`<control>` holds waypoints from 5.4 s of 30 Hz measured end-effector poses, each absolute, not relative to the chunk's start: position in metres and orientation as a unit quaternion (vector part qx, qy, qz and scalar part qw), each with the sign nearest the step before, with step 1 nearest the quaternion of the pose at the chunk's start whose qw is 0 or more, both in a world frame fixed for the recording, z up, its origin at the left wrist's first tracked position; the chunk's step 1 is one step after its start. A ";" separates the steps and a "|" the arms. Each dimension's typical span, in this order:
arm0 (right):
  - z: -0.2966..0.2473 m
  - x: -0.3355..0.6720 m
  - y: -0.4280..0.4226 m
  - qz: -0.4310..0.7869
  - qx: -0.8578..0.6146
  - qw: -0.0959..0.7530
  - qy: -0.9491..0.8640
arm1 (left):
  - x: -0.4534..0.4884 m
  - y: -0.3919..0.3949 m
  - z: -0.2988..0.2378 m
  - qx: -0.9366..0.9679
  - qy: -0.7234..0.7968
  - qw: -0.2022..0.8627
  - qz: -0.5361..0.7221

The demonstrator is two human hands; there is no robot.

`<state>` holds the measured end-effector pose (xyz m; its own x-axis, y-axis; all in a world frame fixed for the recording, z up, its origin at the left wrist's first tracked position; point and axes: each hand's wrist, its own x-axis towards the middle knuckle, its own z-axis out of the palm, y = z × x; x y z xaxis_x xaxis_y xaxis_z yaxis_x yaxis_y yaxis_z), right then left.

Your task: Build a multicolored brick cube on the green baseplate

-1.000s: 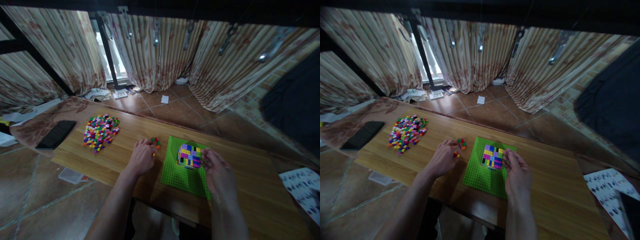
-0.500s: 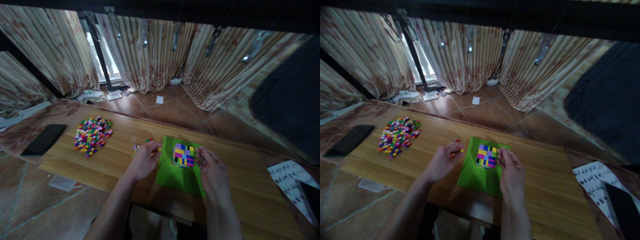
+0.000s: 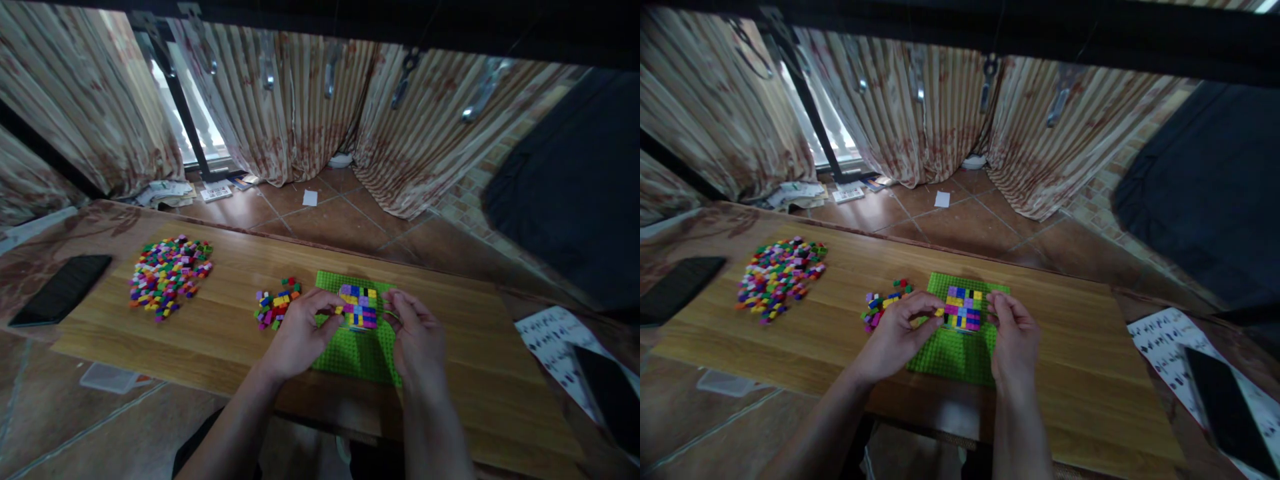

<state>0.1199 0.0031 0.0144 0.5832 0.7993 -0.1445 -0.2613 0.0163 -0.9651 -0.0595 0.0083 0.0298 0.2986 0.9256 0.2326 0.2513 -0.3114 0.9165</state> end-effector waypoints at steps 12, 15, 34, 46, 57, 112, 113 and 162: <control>0.028 0.116 -0.015 0.398 -0.561 0.543 -0.481 | -0.031 0.000 0.022 0.718 0.447 0.268 0.461; 0.028 0.119 -0.017 0.395 -0.567 0.509 -0.513 | -0.026 -0.002 0.022 0.734 0.451 0.237 0.449; 0.023 0.136 -0.014 0.360 -0.657 0.505 -0.429 | -0.021 0.000 0.020 0.716 0.486 0.232 0.444; 0.022 0.133 -0.009 0.365 -0.656 0.503 -0.428 | -0.021 0.000 0.017 0.743 0.470 0.252 0.405; 0.016 0.136 -0.002 0.515 -0.626 0.510 -0.289 | -0.021 0.001 0.017 0.745 0.465 0.258 0.403; 0.009 0.136 0.003 0.628 -0.547 0.519 -0.194 | -0.025 0.003 0.017 0.734 0.464 0.283 0.408; 0.009 0.136 0.002 0.622 -0.549 0.521 -0.200 | -0.026 0.003 0.016 0.735 0.462 0.284 0.407; 0.009 0.140 0.003 0.519 -0.584 0.589 -0.209 | -0.107 0.022 0.020 0.696 0.702 0.129 0.071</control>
